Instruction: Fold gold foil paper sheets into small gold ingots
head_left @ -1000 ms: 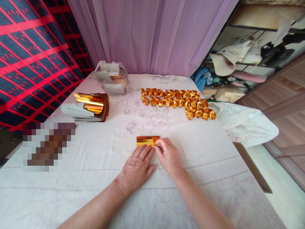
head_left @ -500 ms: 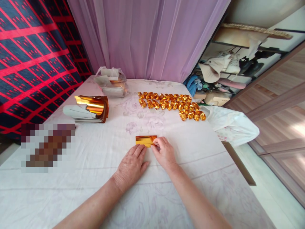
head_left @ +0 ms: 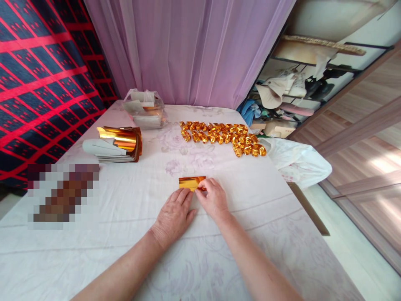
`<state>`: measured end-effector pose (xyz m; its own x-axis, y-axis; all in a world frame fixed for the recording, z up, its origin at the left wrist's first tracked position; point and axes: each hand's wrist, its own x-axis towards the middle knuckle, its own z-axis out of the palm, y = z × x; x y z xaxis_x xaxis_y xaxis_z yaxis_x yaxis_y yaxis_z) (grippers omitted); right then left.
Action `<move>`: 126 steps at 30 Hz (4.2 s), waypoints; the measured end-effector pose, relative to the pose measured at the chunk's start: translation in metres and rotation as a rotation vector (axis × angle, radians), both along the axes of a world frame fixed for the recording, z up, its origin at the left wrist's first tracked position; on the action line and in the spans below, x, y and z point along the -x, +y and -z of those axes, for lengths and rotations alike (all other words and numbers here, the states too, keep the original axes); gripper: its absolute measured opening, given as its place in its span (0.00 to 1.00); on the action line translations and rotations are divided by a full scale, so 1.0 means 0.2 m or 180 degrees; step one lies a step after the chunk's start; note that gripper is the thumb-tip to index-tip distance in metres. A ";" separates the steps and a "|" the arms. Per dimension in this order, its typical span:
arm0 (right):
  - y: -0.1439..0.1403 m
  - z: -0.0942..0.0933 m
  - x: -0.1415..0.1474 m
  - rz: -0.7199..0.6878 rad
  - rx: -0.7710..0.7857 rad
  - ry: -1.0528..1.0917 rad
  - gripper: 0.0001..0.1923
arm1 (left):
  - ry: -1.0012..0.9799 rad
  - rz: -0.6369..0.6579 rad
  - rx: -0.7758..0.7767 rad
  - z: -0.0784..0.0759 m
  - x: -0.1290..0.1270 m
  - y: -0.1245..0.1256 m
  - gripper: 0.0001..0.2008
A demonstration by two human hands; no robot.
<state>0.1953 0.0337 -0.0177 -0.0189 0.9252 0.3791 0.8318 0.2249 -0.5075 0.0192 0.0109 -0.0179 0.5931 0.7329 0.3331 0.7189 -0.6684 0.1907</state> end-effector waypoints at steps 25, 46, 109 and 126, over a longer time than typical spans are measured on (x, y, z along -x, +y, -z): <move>0.00 -0.04 0.10 0.0273 0.0090 -0.0485 0.10 | -0.0184 -0.0042 0.0024 -0.03 0.13 0.01 0.19; 0.01 -0.01 0.09 0.0160 0.0061 -0.0187 0.06 | 0.0068 -0.0191 -0.0135 -0.07 0.13 0.01 0.16; 0.05 -0.03 -0.05 -0.0594 0.0251 0.0365 0.07 | 0.0728 -0.0556 0.0035 -0.16 -0.03 0.01 0.18; 0.04 0.00 -0.06 -0.0550 0.0229 0.0381 0.06 | 0.0910 -0.0544 -0.0109 -0.14 0.11 -0.01 0.17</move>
